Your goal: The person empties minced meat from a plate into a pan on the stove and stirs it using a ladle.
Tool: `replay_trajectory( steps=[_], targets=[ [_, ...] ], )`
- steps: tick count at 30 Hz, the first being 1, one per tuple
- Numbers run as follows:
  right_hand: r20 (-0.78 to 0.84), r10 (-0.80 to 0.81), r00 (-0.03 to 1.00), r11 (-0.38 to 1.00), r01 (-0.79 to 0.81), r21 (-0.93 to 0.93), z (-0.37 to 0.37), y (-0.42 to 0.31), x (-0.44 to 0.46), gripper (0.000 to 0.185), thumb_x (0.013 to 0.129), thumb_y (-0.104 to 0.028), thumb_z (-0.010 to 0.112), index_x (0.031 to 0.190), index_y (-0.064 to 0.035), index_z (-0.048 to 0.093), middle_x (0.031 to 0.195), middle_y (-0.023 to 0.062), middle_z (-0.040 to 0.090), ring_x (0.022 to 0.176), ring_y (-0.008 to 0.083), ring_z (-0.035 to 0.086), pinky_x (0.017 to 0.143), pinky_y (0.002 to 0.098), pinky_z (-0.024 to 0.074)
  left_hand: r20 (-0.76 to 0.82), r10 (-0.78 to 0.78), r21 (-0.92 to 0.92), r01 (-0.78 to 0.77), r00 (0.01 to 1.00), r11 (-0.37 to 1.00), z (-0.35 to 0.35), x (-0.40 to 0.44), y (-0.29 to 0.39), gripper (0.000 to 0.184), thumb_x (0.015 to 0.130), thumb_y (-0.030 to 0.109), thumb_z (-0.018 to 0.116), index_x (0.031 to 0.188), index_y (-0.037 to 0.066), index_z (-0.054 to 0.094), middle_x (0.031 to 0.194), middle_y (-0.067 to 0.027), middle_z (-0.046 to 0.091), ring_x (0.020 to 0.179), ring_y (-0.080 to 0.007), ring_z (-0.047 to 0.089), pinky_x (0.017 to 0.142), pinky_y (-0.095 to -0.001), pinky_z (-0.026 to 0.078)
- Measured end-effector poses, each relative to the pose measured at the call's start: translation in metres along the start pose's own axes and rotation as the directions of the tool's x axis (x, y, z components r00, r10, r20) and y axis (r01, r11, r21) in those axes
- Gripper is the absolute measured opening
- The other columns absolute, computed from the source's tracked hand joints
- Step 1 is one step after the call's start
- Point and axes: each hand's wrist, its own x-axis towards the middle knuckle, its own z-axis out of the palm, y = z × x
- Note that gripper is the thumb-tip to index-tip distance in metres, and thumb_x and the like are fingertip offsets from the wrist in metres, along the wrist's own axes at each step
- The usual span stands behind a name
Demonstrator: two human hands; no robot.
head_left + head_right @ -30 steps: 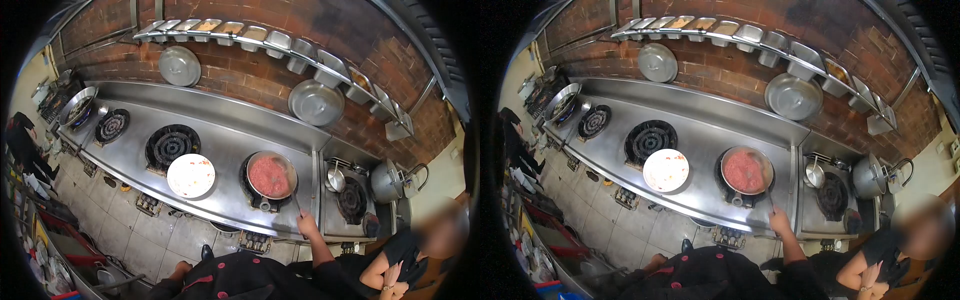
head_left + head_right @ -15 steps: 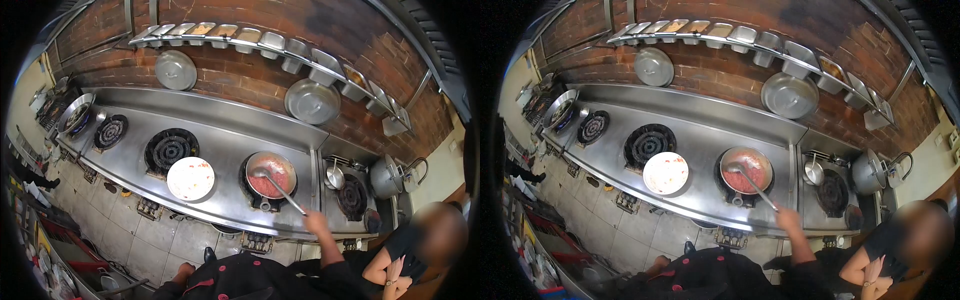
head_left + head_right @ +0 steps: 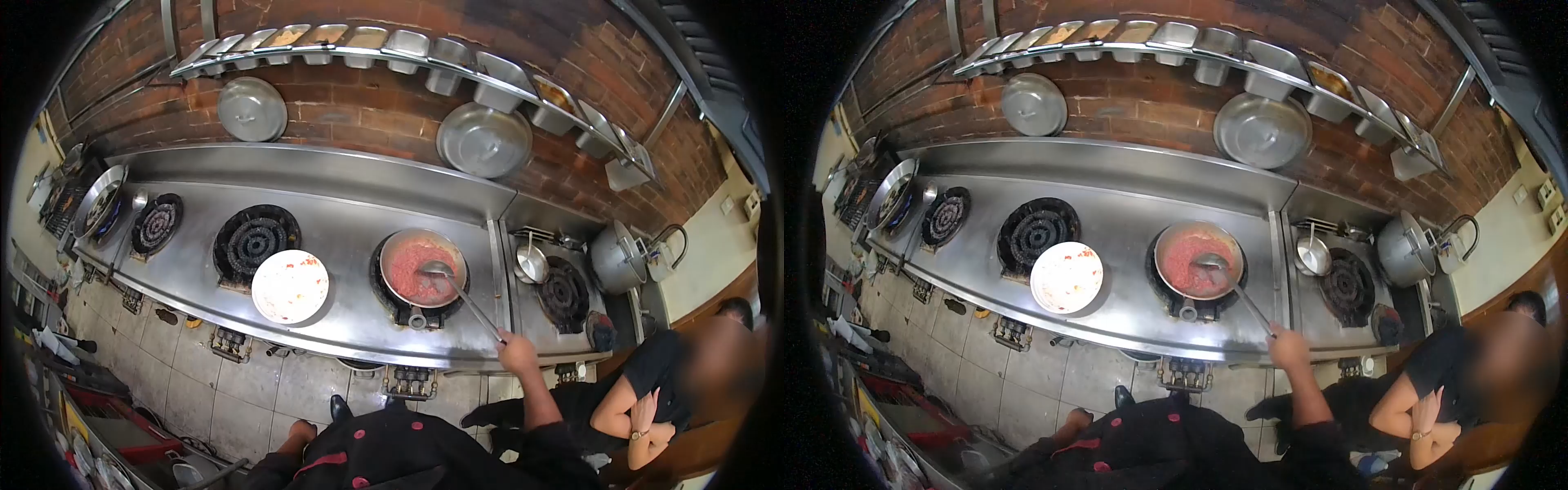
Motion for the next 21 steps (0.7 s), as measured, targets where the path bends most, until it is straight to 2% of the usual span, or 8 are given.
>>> replay_trajectory(
  steps=[7,9,11,13,17,19,20,21],
  targets=[
    [0.057,-0.237,0.97,0.934,0.212,0.288,-0.017,0.029,-0.008,0.044,0.086,-0.02,0.067,0.126,-0.0006,0.06,0.105,0.0222,0.068,0.095,0.0316,0.068,0.082,0.0362,0.0513,-0.162,-0.042,-0.102,0.026,0.986,0.994,0.0,-0.003,-0.006,0.041,0.087,0.032,0.049,0.103,0.002,0.07,0.113,-0.0227,0.066,0.11,-0.0366,0.062,0.098,-0.0433,0.048],
    [0.196,-0.232,0.953,0.953,0.182,0.243,0.004,0.026,0.014,0.044,0.088,-0.019,0.065,0.128,-0.0016,0.059,0.104,0.0228,0.069,0.096,0.0303,0.068,0.083,0.0341,0.0512,0.058,0.114,0.191,-0.123,0.992,0.974,-0.02,-0.025,0.007,0.039,0.086,0.031,0.05,0.106,0.005,0.071,0.113,-0.0189,0.067,0.11,-0.034,0.062,0.097,-0.0431,0.049],
    [0.145,-0.179,0.973,0.912,0.109,0.395,0.061,0.032,0.027,0.045,0.088,-0.02,0.064,0.128,-0.0001,0.058,0.109,0.0239,0.067,0.098,0.032,0.067,0.085,0.0358,0.0504,0.069,0.096,0.188,-0.107,0.993,0.976,-0.021,-0.035,0.013,0.038,0.085,0.032,0.052,0.108,0.007,0.071,0.115,-0.0172,0.067,0.111,-0.0329,0.062,0.097,-0.0428,0.049],
    [-0.172,-0.12,0.978,0.908,0.178,0.379,0.083,0.009,0.028,0.045,0.089,-0.02,0.062,0.128,0.0017,0.057,0.113,0.0241,0.066,0.096,0.0324,0.066,0.087,0.0377,0.0499,0.064,0.068,0.172,-0.078,0.996,0.982,-0.011,-0.03,0.01,0.039,0.084,0.032,0.054,0.11,0.01,0.071,0.116,-0.0155,0.067,0.112,-0.0318,0.062,0.096,-0.0425,0.049],
    [-0.231,0.002,0.973,0.841,0.123,0.527,0.103,-0.018,0.022,0.046,0.09,-0.019,0.06,0.13,0.0027,0.055,0.12,0.0271,0.062,0.099,0.0333,0.064,0.092,0.0386,0.0479,0.143,0.043,0.182,-0.069,0.989,0.981,-0.001,-0.029,0.003,0.042,0.083,0.036,0.055,0.115,0.012,0.07,0.125,-0.0156,0.063,0.117,-0.0313,0.06,0.097,-0.0425,0.049],
    [-0.013,0.059,0.998,0.867,-0.045,0.497,0.099,-0.031,0.023,0.048,0.091,-0.018,0.059,0.134,0.0016,0.051,0.102,0.0232,0.068,0.081,0.0307,0.067,0.078,0.0382,0.0534,0.18,0.07,0.199,-0.106,0.981,0.974,0.006,-0.026,0.003,0.043,0.083,0.037,0.054,0.115,0.011,0.069,0.127,-0.0165,0.061,0.118,-0.0316,0.059,0.097,-0.0429,0.048],
    [0.18,-0.033,0.983,0.801,-0.082,0.593,0.093,-0.023,0.026,0.049,0.093,-0.019,0.057,0.137,0.0008,0.049,0.08,0.0135,0.065,0.057,0.0233,0.061,0.056,0.0356,0.0518,0.112,0.031,0.085,-0.041,0.993,0.996,0.007,-0.024,0.002,0.044,0.083,0.037,0.054,0.114,0.011,0.07,0.127,-0.0171,0.061,0.117,-0.0322,0.059,0.097,-0.043,0.048],
    [0.171,-0.042,0.984,0.8,-0.069,0.596,0.072,-0.016,0.024,0.049,0.093,-0.019,0.057,0.137,0.0008,0.049,0.08,0.0135,0.065,0.057,0.0233,0.061,0.056,0.0356,0.0518,0.051,-0.018,-0.035,0.019,0.999,0.999,0.006,-0.021,0.0,0.044,0.083,0.038,0.053,0.114,0.011,0.07,0.126,-0.0177,0.061,0.117,-0.0327,0.059,0.097,-0.0432,0.048]
  ],
)
